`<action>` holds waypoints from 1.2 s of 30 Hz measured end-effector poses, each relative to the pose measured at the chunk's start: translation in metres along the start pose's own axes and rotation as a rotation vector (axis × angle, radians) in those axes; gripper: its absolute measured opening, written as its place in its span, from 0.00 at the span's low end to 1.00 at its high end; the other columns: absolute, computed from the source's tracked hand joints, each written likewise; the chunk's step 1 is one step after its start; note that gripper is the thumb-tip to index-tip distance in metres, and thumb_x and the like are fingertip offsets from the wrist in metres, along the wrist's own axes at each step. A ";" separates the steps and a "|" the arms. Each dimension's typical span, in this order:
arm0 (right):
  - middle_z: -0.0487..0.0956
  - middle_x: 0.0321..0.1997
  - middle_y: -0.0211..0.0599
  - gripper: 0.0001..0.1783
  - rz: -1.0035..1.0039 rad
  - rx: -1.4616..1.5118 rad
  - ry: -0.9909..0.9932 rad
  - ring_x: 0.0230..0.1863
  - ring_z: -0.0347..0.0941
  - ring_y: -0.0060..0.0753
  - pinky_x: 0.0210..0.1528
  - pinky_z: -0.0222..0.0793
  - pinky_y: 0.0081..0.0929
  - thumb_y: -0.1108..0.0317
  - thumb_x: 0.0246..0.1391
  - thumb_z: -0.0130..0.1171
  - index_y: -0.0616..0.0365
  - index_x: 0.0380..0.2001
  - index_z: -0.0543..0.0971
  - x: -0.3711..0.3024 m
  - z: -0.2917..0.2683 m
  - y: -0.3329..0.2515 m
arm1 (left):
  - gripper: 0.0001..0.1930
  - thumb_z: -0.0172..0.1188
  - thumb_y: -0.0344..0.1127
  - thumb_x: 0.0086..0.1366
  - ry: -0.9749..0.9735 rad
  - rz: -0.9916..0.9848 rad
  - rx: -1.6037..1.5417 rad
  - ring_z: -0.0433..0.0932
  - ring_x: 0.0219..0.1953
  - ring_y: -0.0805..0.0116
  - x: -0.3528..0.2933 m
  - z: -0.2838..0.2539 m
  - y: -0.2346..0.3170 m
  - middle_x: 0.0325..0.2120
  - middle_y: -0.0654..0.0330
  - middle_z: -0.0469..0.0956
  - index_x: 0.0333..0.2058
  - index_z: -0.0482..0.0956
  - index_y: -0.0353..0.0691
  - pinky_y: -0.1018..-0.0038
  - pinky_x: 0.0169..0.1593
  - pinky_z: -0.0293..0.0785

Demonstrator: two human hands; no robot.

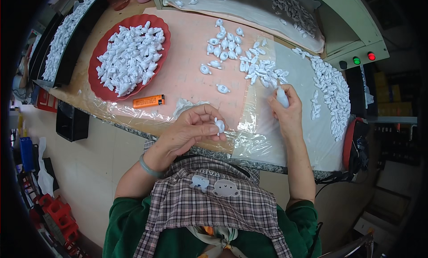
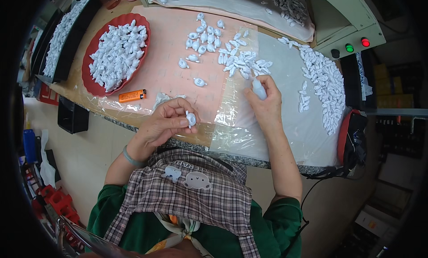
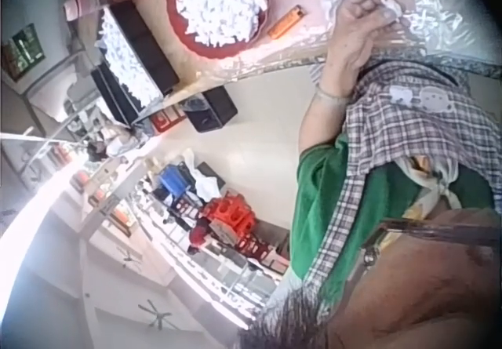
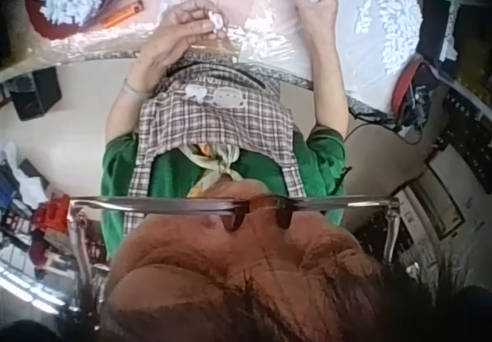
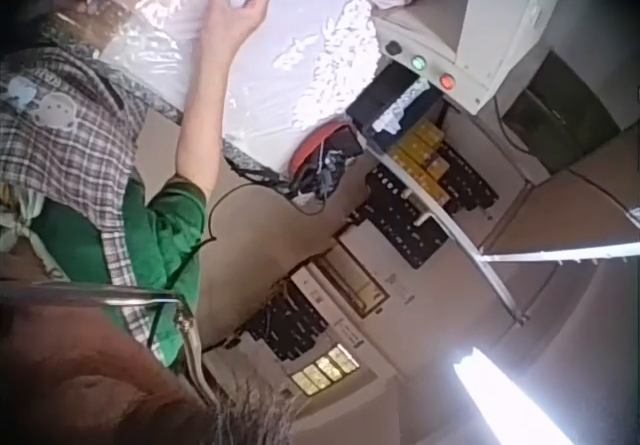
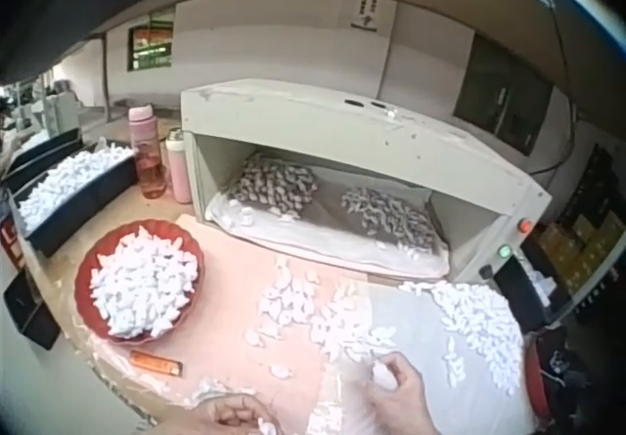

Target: Applying glue to small white plastic components and joining them together at a workbench.

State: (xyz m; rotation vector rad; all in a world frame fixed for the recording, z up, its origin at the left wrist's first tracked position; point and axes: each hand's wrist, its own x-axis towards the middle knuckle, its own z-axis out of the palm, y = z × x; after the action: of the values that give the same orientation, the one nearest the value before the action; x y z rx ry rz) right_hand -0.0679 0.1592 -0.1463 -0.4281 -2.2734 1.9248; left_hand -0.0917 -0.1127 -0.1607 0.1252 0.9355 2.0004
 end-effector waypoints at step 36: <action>0.76 0.26 0.36 0.07 -0.002 0.234 -0.412 0.21 0.69 0.19 0.23 0.65 0.15 0.79 0.51 0.61 0.66 0.34 0.74 -0.053 0.037 -0.019 | 0.13 0.60 0.26 0.61 0.044 0.062 0.112 0.80 0.36 0.70 -0.002 0.015 -0.002 0.34 0.56 0.79 0.44 0.75 0.31 0.79 0.43 0.77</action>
State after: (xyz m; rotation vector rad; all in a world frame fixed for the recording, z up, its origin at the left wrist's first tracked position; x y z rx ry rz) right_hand -0.0308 0.1054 -0.1296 0.0021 -2.2151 2.4279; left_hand -0.0827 -0.1050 -0.1510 0.1748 1.0843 2.0146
